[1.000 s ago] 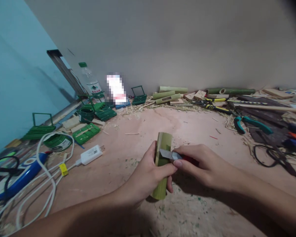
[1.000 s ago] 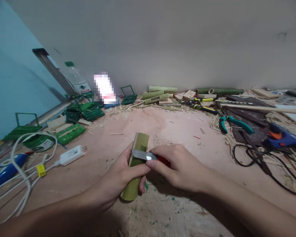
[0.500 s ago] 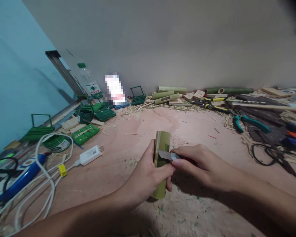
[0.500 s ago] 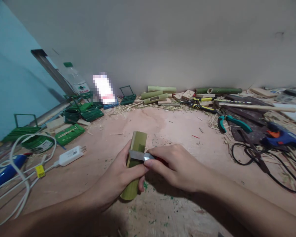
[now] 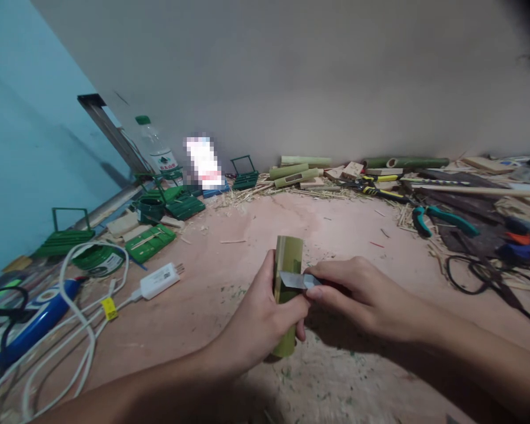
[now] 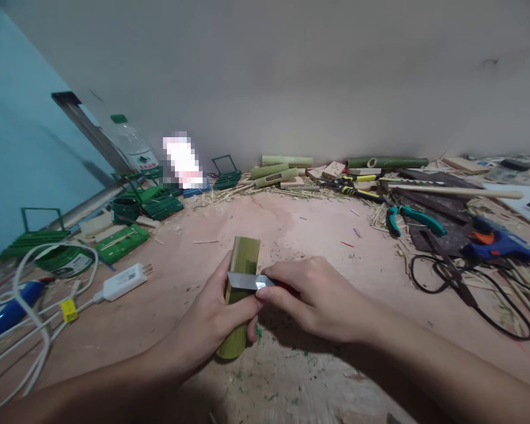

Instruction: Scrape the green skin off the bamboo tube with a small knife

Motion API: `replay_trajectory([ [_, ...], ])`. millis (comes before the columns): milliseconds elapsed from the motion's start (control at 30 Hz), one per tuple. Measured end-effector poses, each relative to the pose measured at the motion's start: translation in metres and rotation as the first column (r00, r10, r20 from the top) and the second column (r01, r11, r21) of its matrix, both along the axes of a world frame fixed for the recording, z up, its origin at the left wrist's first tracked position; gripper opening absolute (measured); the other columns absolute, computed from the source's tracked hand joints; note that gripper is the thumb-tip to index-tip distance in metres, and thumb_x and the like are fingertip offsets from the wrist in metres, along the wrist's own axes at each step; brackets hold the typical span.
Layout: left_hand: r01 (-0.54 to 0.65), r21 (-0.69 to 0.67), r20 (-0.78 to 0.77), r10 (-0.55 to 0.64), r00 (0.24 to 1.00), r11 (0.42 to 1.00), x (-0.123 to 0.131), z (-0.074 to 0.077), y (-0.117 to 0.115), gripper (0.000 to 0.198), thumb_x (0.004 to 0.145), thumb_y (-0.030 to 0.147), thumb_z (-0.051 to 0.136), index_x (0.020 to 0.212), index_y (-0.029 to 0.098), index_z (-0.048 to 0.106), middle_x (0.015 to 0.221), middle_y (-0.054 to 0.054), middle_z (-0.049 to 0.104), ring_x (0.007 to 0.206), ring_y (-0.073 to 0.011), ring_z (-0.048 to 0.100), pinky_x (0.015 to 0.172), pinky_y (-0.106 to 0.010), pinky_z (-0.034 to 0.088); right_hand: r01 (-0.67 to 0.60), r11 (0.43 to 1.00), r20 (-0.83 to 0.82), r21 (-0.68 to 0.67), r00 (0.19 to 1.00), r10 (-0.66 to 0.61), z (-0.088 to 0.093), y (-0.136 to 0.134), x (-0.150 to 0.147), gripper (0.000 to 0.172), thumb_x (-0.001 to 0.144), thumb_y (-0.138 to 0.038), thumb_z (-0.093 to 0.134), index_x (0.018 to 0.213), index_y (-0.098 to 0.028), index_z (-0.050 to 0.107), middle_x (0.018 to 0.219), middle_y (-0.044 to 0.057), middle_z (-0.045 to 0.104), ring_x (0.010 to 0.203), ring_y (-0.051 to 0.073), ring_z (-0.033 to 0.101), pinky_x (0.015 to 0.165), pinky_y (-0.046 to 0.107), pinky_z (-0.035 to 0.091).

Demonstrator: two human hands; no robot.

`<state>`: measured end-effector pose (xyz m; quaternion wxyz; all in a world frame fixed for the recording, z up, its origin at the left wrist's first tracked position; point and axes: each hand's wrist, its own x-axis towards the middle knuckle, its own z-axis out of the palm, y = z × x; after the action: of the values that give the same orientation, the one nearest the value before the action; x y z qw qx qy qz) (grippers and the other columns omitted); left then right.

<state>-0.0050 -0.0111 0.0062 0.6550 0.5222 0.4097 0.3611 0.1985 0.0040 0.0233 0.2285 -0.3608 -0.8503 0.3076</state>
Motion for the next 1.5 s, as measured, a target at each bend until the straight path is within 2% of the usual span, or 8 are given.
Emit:
replay_trajectory([
  [200,0.009,-0.053,0.029,-0.008,1.0,0.999,0.001,-0.007,0.002,0.043,0.085,0.026,0.072,0.117,0.022,0.044,0.072,0.007,0.057,0.049,-0.0102,0.058,0.048,-0.022,0.047,0.028,1.0,0.022,-0.006,0.999,-0.028,-0.002,0.003,0.002,0.035,0.11,-0.038,0.047,0.088,-0.017,0.063,0.078,0.001,0.061,0.069,0.014,0.052,0.067,0.026,0.038],
  [333,0.101,-0.065,0.023,-0.1,0.995,0.993,0.0,-0.004,-0.002,0.04,0.088,0.027,0.071,0.117,0.024,0.044,0.078,0.007,0.059,0.05,-0.0092,0.058,0.048,-0.022,0.05,0.221,0.975,-0.052,-0.029,0.974,-0.222,0.005,0.012,0.012,0.039,0.109,-0.044,0.047,0.084,-0.018,0.062,0.074,-0.001,0.056,0.069,0.015,0.049,0.065,0.027,0.037],
  [433,0.086,-0.019,0.034,-0.085,0.996,0.996,-0.002,-0.001,0.001,0.037,0.088,0.027,0.072,0.112,0.025,0.044,0.081,0.007,0.061,0.049,-0.008,0.059,0.049,-0.022,0.052,0.311,0.951,-0.093,-0.007,0.946,-0.31,0.01,0.016,0.017,0.041,0.107,-0.047,0.049,0.077,-0.02,0.056,0.068,-0.003,0.045,0.066,0.015,0.042,0.06,0.028,0.033],
  [533,0.031,-0.016,0.063,-0.03,0.998,0.999,-0.002,-0.002,0.007,0.043,0.086,0.026,0.074,0.117,0.025,0.044,0.079,0.008,0.06,0.045,-0.0083,0.057,0.045,-0.022,0.051,0.276,0.961,-0.126,0.018,0.954,-0.272,0.007,0.014,0.014,0.04,0.106,-0.046,0.05,0.076,-0.02,0.055,0.067,-0.004,0.043,0.064,0.014,0.041,0.06,0.027,0.033],
  [667,0.033,-0.067,0.08,-0.028,0.996,0.997,-0.001,-0.008,0.01,0.053,0.084,0.026,0.076,0.126,0.023,0.044,0.076,0.007,0.06,0.042,-0.0088,0.056,0.043,-0.023,0.051,0.195,0.98,-0.084,0.03,0.978,-0.192,-0.001,0.007,0.007,0.038,0.108,-0.043,0.049,0.083,-0.018,0.062,0.068,-0.003,0.053,0.063,0.013,0.046,0.061,0.026,0.036],
  [800,0.006,-0.091,0.069,0.0,0.998,0.996,-0.001,-0.007,0.008,0.045,0.083,0.026,0.076,0.118,0.022,0.047,0.08,0.005,0.063,0.044,-0.0086,0.058,0.044,-0.022,0.051,0.134,0.991,-0.025,0.001,0.991,-0.134,-0.001,0.001,0.002,0.037,0.109,-0.042,0.048,0.09,-0.017,0.066,0.074,0.0,0.061,0.067,0.013,0.052,0.063,0.026,0.037],
  [1000,0.017,-0.084,0.065,-0.012,0.998,0.996,-0.002,-0.004,0.006,0.041,0.082,0.023,0.075,0.112,0.023,0.046,0.073,0.007,0.059,0.047,-0.0098,0.058,0.045,-0.022,0.048,0.055,0.998,0.07,0.012,0.996,-0.056,-0.001,-0.002,0.0,0.036,0.11,-0.041,0.049,0.085,-0.018,0.061,0.074,0.0,0.062,0.065,0.013,0.053,0.064,0.026,0.037],
  [1500,0.012,-0.033,0.027,-0.011,1.0,0.999,-0.002,0.005,-0.001,0.037,0.082,0.019,0.067,0.113,0.023,0.046,0.069,0.008,0.056,0.049,-0.0092,0.056,0.048,-0.02,0.044,0.014,0.999,0.048,-0.04,0.999,-0.012,0.002,-0.004,-0.003,0.041,0.111,-0.042,0.043,0.089,-0.017,0.067,0.08,0.004,0.069,0.07,0.016,0.06,0.068,0.028,0.04],
])
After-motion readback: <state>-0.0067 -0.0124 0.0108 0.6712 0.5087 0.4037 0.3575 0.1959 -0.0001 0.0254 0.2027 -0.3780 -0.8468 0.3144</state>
